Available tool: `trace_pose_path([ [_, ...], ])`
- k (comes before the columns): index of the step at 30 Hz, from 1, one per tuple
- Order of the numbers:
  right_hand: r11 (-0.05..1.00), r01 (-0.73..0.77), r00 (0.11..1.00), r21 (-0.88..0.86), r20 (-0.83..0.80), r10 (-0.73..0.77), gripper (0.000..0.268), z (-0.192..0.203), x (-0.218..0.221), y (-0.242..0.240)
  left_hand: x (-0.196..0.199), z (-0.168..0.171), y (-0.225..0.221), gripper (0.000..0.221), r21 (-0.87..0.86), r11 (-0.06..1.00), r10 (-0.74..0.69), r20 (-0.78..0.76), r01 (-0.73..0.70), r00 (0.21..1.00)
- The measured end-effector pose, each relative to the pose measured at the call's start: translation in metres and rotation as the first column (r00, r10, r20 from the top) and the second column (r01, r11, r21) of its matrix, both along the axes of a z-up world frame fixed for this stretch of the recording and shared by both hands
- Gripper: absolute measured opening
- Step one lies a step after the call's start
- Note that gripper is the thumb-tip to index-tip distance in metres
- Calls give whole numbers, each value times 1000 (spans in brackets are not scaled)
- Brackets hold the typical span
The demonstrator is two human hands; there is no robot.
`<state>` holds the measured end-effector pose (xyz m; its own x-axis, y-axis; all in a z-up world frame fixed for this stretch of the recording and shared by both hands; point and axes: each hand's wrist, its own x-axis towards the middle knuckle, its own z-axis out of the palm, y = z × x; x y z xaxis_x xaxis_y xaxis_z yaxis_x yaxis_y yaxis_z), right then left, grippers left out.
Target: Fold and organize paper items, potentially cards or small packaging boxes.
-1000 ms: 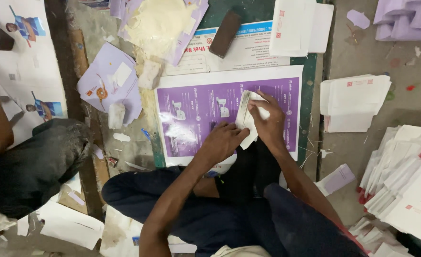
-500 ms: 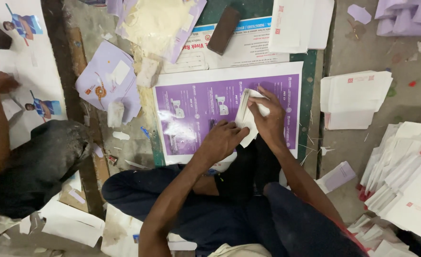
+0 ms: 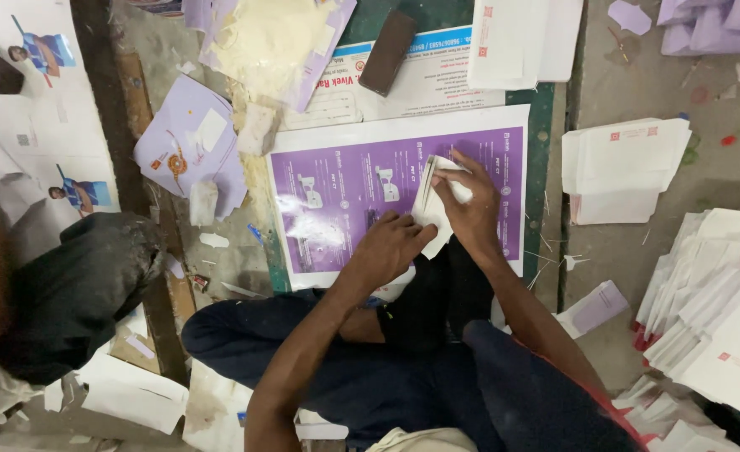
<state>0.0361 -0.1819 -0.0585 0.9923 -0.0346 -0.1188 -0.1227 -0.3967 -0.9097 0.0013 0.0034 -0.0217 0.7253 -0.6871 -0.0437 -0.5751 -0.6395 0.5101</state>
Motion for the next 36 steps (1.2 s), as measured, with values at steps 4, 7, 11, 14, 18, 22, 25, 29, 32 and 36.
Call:
trace_pose_path([
  [4,999,35,999,-21,13,-35,27,4,1,4,3,9,-3,30,37,999,-16,-62,18,998],
  [7,998,-1,999,-68,32,3,22,-3,1,2,2,5,-4,24,97,995,-2,-74,9,997],
  [11,998,45,999,41,-17,-44,35,9,2,6,2,7,-4,22,65,998,-1,-85,7,996],
  [14,998,37,999,48,4,-37,31,2,1,4,1,7,-3,22,64,998,1,-88,5,996],
  [18,998,21,1000,58,-2,-21,21,3,4,2,1,9,-1,32,28,1000,11,-67,-9,998],
  [22,999,29,999,40,34,-30,24,-3,6,4,3,1,1,36,-12,1000,4,-82,-5,997],
  [25,999,27,1000,44,3,-27,23,-1,5,5,2,-2,2,30,67,998,2,-78,3,997],
  [29,998,43,999,52,1,-44,29,4,7,7,12,13,7,30,91,996,33,-141,-21,989],
  [32,1000,8,1000,19,23,-9,31,3,9,8,6,-5,18,29,33,986,168,-85,-166,982],
  [36,997,-63,998,-48,-32,62,18,-34,4,3,-10,-29,13,20,-15,991,131,-47,-131,990],
])
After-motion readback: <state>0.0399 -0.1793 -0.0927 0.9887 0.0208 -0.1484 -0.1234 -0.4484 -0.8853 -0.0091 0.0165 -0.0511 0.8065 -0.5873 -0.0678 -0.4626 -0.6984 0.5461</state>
